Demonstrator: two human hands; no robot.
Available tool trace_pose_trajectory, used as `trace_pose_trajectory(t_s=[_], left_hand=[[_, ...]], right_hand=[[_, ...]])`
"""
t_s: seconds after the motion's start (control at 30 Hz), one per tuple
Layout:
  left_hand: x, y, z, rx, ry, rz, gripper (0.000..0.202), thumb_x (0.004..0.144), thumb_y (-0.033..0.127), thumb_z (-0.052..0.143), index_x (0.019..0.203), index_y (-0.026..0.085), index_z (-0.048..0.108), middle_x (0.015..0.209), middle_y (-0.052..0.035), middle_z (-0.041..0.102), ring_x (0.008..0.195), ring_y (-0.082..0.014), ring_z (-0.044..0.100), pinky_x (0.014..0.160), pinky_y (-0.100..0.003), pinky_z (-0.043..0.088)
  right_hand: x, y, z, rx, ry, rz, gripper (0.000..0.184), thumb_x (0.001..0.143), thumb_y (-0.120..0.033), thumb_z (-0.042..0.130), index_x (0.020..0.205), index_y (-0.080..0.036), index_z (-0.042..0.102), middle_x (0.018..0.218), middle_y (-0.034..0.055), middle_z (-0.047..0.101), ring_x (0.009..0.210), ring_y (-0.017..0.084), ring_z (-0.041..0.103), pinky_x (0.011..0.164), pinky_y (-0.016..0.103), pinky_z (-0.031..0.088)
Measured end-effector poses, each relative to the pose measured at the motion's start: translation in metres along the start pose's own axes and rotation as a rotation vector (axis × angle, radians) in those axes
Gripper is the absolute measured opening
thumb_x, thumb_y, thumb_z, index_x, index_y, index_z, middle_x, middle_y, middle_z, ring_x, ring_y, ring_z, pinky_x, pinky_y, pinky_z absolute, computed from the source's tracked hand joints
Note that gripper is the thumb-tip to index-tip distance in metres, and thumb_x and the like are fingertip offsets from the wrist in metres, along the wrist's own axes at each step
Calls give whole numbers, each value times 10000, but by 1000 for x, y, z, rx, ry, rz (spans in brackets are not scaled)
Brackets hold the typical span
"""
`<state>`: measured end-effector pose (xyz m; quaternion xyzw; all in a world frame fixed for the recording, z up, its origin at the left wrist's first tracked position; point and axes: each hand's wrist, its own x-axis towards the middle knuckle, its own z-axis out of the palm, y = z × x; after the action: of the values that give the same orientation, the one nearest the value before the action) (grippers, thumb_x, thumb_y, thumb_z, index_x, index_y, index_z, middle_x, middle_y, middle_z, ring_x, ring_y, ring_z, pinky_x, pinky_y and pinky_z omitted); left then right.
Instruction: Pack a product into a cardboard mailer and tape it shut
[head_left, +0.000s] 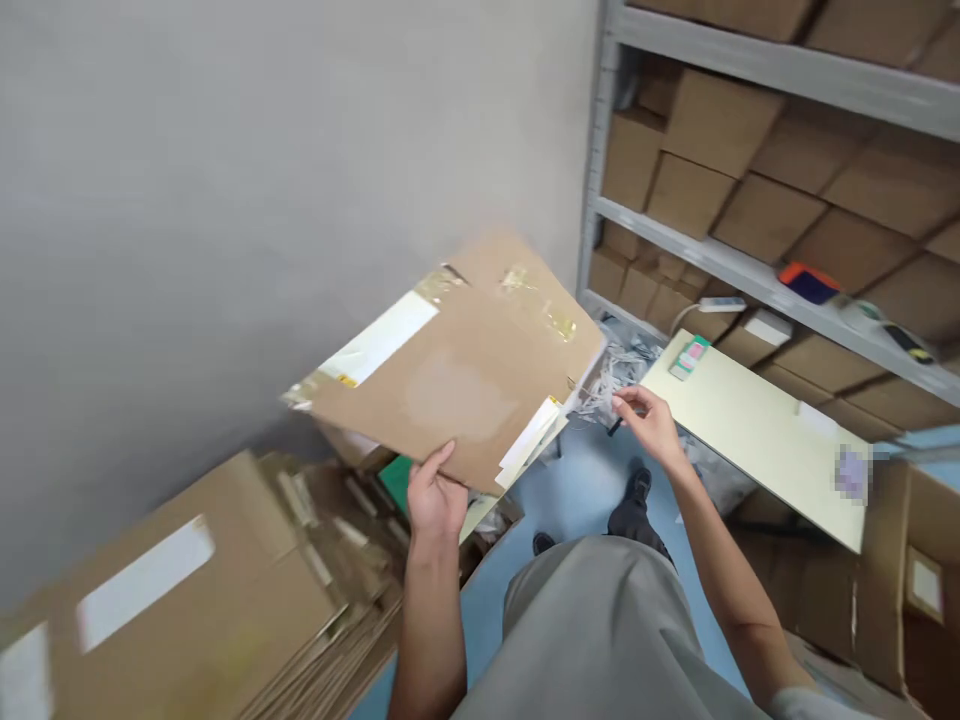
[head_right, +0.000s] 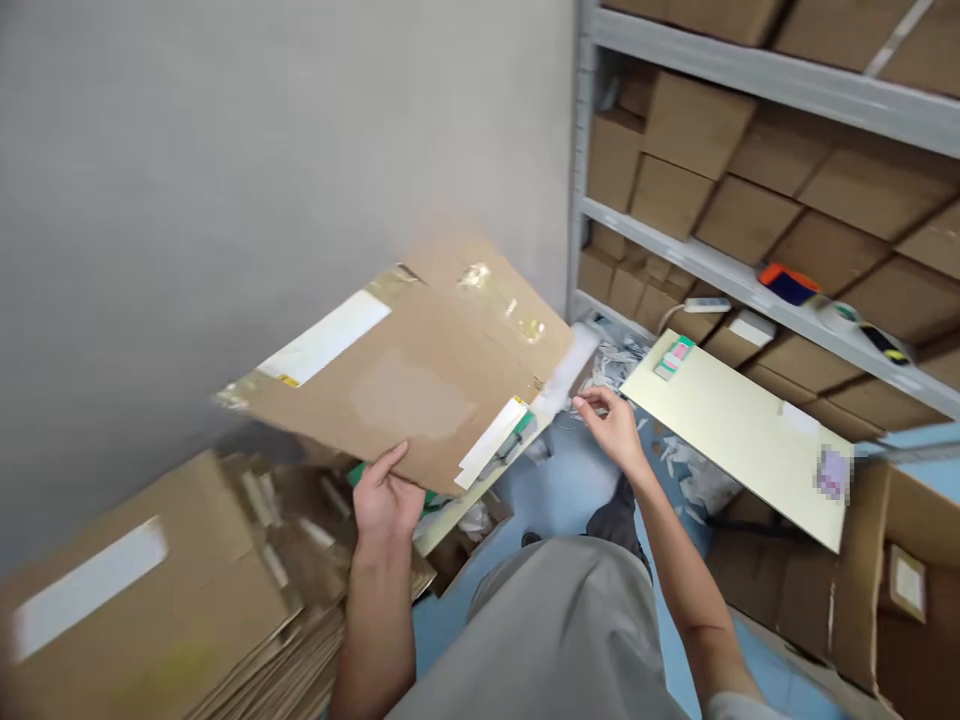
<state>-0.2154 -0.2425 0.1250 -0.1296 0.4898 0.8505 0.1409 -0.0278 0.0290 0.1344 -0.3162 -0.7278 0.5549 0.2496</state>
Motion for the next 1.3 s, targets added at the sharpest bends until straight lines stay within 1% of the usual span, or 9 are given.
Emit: trace_pose_trajectory(t_s=[0.13, 0.3, 0.4, 0.57, 0.7, 0.87, 1.03, 1.2, 1.3], left_hand=[[-12, -70, 105, 206, -222, -136, 385, 467, 271, 951, 809, 216, 784, 887, 10, 836, 877, -183, 750, 837, -275, 604], [-37, -177, 225, 476, -519, -246, 305, 482, 293, 853, 758, 209, 754, 817, -10, 808, 754, -201, 716, 711, -298, 578], [-49, -250, 289, 581, -699, -285, 305, 514, 305, 804, 801, 211, 765, 887, -27, 825, 810, -223, 723, 737, -309, 582], [-62, -375, 376, 804, -992, -217, 281, 551, 358, 766, 787, 214, 714, 864, -44, 779, 890, -272, 711, 841, -375, 601], [-74, -458, 415, 911, -1123, -84, 347, 681, 354, 708, 998, 215, 721, 1101, -107, 803, 1172, -349, 712, 1104, -487, 591], [-81, -524, 426, 983, -1206, -124, 597, 787, 295, 690, 1379, 235, 643, 1528, -149, 692, 1481, -357, 585, 1345, -532, 414], [-81, -546, 423, 1075, -1260, -160, 650, 814, 241, 629, 1462, 194, 614, 1546, -166, 684, 1489, -336, 592, 1353, -530, 397], [-96, -547, 420, 1065, -1408, -238, 630, 815, 234, 568, 1433, 190, 683, 1566, -165, 701, 1507, -324, 605, 1337, -536, 413], [-102, -542, 416, 1066, -1382, -252, 584, 805, 235, 551, 1354, 196, 746, 1470, -155, 761, 1449, -328, 648, 1280, -547, 476]], right_hand=[[17, 49, -127, -92, 327, -9, 626, 888, -741, 777, 1231, -217, 762, 1315, 160, 805, 943, 257, 760, 692, 358, 629], [22, 128, -276, -43, 542, 148, 854, 876, -723, 797, 1545, -220, 622, 1626, 233, 633, 764, 182, 690, 687, 389, 640], [10, 178, -352, 41, 581, 229, 865, 865, -711, 816, 1533, -200, 615, 1473, 220, 729, 747, 183, 687, 708, 388, 640], [-22, 250, -442, 117, 654, 280, 591, 833, -726, 828, 1115, -232, 666, 1021, 74, 784, 775, 198, 697, 720, 355, 625], [-37, 297, -470, 76, 765, 348, 535, 841, -741, 763, 993, -278, 541, 932, 27, 700, 794, 215, 713, 776, 388, 645], [-45, 336, -470, -67, 828, 463, 472, 837, -671, 680, 1031, -305, 454, 1030, 72, 692, 944, 280, 734, 876, 458, 638], [-48, 345, -460, -95, 780, 499, 466, 807, -604, 658, 1108, -280, 511, 1168, 145, 765, 977, 291, 735, 886, 458, 626], [-27, 328, -445, -63, 616, 438, 447, 802, -509, 630, 1151, -231, 616, 1219, 170, 795, 1058, 292, 740, 889, 444, 643], [-17, 316, -440, -63, 580, 459, 451, 827, -517, 630, 1154, -206, 648, 1204, 173, 796, 1037, 287, 753, 876, 449, 653]])
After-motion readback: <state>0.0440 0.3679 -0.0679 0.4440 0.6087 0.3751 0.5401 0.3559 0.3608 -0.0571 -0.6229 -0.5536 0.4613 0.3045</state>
